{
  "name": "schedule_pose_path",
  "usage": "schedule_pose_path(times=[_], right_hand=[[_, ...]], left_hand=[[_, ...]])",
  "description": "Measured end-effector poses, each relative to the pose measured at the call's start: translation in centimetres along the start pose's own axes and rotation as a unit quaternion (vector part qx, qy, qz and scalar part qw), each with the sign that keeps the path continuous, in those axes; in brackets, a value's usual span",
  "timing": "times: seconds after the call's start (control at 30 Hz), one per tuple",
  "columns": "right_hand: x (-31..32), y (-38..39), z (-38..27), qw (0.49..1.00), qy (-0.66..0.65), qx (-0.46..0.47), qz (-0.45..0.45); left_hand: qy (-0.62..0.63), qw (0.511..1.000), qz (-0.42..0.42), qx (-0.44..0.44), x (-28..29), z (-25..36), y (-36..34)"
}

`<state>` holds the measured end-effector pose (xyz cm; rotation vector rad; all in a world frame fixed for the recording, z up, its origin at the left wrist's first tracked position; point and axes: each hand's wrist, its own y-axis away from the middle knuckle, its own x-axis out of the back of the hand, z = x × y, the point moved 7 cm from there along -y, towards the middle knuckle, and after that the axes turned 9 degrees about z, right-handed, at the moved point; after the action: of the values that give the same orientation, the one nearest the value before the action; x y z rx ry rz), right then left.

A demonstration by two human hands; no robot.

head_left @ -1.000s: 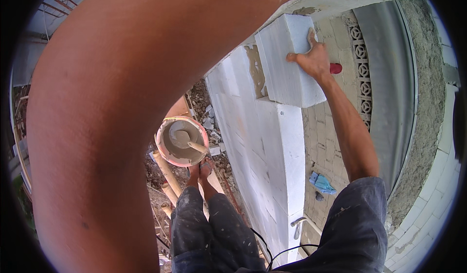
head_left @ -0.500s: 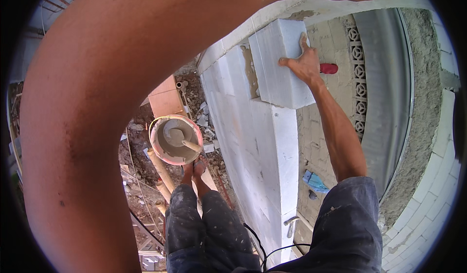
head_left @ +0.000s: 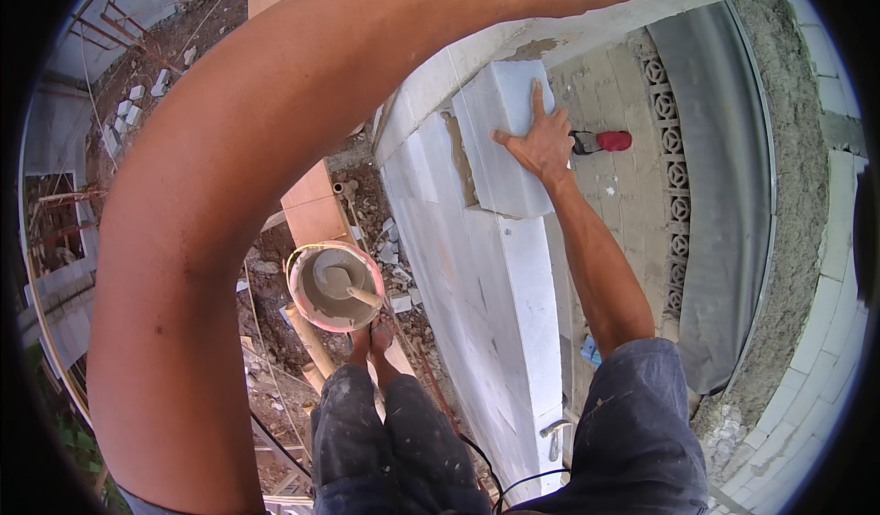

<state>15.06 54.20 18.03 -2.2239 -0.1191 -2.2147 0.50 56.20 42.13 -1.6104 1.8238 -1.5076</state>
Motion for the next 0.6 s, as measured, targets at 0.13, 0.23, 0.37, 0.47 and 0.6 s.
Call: schedule_pose_path(times=[0.13, 0.23, 0.37, 0.47, 0.6], right_hand=[[-0.5, 0.3, 0.8, 0.999, 0.04, -0.002, 0.023], [-1.5, 0.7, -1.2, 1.0, 0.028, 0.001, 0.001], [-3.9, -0.6, 1.4, 0.998, -0.055, -0.011, -0.007], [-3.7, -1.0, 0.0, 0.998, -0.055, -0.002, -0.005], [-4.5, -0.4, 0.6, 1.0, -0.018, -0.016, -0.005]], left_hand=[[0.106, 0.986, 0.112, 0.063, -2.6, 0.5, 0.2], [0.108, 0.989, 0.079, 0.068, -2.3, -0.2, 0.6], [0.09, 0.987, 0.129, 0.04, -4.5, -0.6, 0.9], [0.094, 0.987, 0.117, 0.053, -4.9, -0.2, 0.9], [0.054, 0.993, 0.088, 0.052, -4.5, -0.4, 1.0]])
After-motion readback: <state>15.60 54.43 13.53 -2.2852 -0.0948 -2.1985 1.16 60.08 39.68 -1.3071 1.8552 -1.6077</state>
